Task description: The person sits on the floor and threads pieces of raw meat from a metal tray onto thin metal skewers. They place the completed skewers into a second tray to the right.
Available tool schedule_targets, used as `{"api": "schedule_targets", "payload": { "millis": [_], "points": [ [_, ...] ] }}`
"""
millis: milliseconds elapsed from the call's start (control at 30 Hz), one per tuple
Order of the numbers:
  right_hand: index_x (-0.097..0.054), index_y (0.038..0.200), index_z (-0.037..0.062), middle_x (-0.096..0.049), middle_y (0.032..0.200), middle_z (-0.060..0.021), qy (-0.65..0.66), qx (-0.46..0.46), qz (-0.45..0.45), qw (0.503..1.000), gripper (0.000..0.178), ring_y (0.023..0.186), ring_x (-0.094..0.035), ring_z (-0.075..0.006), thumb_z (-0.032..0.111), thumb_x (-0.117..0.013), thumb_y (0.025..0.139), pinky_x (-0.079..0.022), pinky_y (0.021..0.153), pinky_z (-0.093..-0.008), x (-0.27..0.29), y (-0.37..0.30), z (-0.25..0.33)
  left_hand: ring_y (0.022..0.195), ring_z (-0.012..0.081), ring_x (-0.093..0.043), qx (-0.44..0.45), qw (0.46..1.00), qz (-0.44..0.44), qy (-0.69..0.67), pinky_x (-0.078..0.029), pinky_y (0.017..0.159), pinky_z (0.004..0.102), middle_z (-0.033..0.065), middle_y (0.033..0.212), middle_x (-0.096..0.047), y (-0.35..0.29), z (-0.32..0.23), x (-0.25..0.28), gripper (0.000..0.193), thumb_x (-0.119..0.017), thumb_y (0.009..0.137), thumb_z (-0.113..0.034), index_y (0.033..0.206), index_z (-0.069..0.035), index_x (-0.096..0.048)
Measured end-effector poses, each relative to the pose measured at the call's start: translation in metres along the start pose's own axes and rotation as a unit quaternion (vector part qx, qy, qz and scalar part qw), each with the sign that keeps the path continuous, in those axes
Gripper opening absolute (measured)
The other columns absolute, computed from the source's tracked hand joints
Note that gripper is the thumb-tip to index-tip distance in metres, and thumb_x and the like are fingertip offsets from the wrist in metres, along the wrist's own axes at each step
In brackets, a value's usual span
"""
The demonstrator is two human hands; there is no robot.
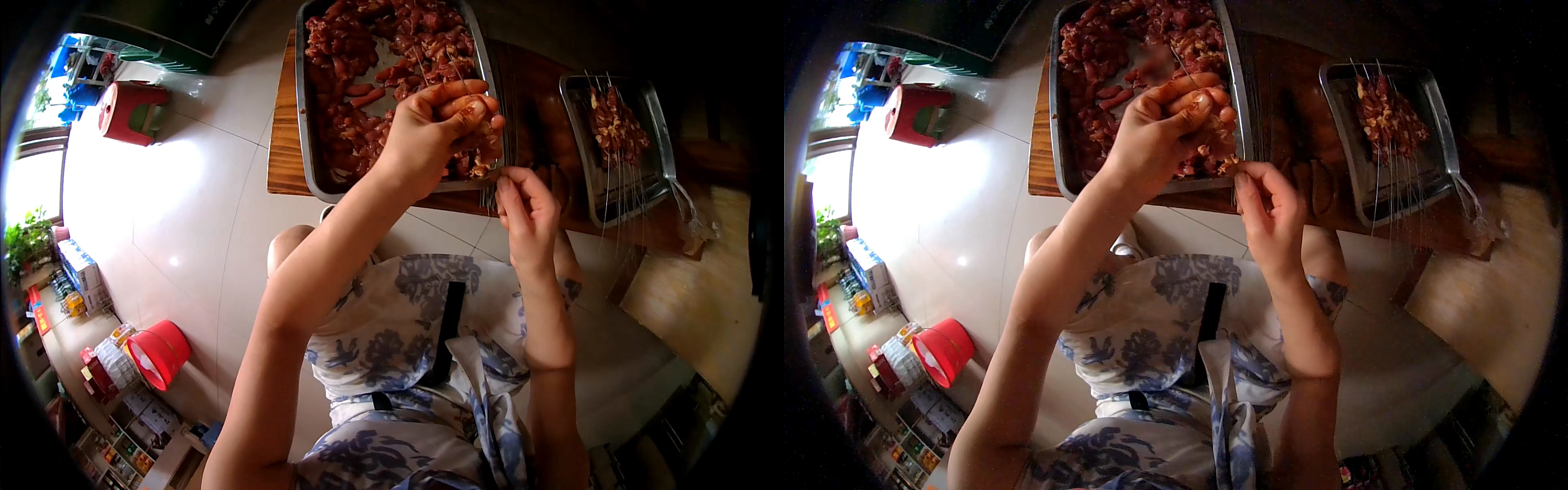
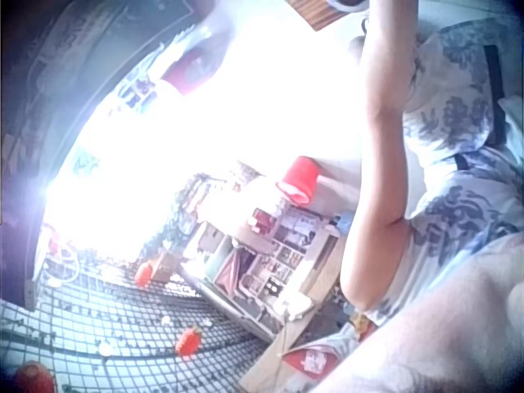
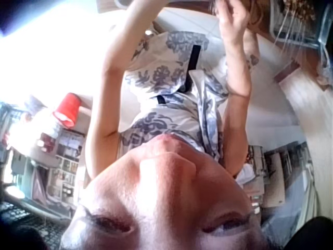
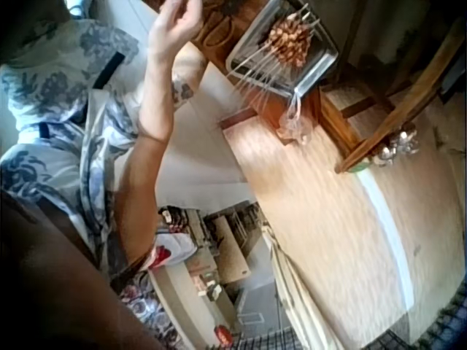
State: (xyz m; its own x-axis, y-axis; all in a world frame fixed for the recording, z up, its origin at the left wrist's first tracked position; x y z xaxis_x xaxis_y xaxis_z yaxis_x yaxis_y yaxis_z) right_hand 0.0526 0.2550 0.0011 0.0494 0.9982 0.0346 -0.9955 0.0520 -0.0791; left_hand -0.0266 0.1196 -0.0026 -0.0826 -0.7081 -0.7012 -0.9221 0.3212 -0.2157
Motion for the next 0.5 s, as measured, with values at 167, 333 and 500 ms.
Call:
{"api": "schedule_targets", "payload": {
  "millis": [167,333,500],
  "points": [
    [-0.057,0.088,0.0042,-0.046,0.063,0.0053,0.048,-0.067,-0.008,0.997,0.009,0.054,-0.037,-0.0011,0.011,-0.054,0.094,-0.027,0.047,-0.0169,0.002,0.005,-0.004,0.100,0.0204,-0.063,0.000,0.998,0.020,0.055,-0.056,0.081,0.0310,0.0159,0.114,-0.061,-0.009,0.014,-0.007,0.030,-0.059,0.090,-0.005,0.117,0.006,-0.050],
    [-0.053,0.086,0.0062,-0.047,0.065,0.0050,0.074,-0.096,-0.011,0.993,0.011,0.054,-0.037,-0.0006,0.014,-0.055,0.094,-0.025,0.045,-0.0165,-0.003,0.003,-0.009,0.094,0.0202,-0.065,0.024,0.994,0.003,0.111,-0.055,0.082,0.0303,0.0158,0.106,-0.065,-0.010,0.018,-0.005,0.031,-0.061,0.087,0.001,0.115,0.008,-0.051],
    [-0.055,0.089,0.0059,-0.050,0.068,0.0034,0.102,-0.116,-0.023,0.988,0.008,0.054,-0.037,-0.0012,0.013,-0.055,0.093,-0.024,0.045,-0.0159,0.007,0.000,-0.014,0.098,0.0173,-0.064,0.003,0.960,0.084,0.267,-0.053,0.084,0.0284,0.0129,0.109,-0.065,-0.009,0.008,-0.009,0.044,-0.066,0.078,0.006,0.119,0.009,-0.049]
  ]
}}
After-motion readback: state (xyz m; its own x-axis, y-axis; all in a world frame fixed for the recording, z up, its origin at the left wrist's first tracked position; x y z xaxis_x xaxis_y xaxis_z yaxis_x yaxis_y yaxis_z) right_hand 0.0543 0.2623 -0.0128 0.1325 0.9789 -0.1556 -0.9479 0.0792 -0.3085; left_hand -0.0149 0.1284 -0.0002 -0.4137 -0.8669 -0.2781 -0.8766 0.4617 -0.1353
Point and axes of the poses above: each hand's wrist, its own y-axis towards the middle knuckle, its own x-axis out of the back of the hand, z = x × y, the point moved 7 cm from there along y, towards the middle knuckle
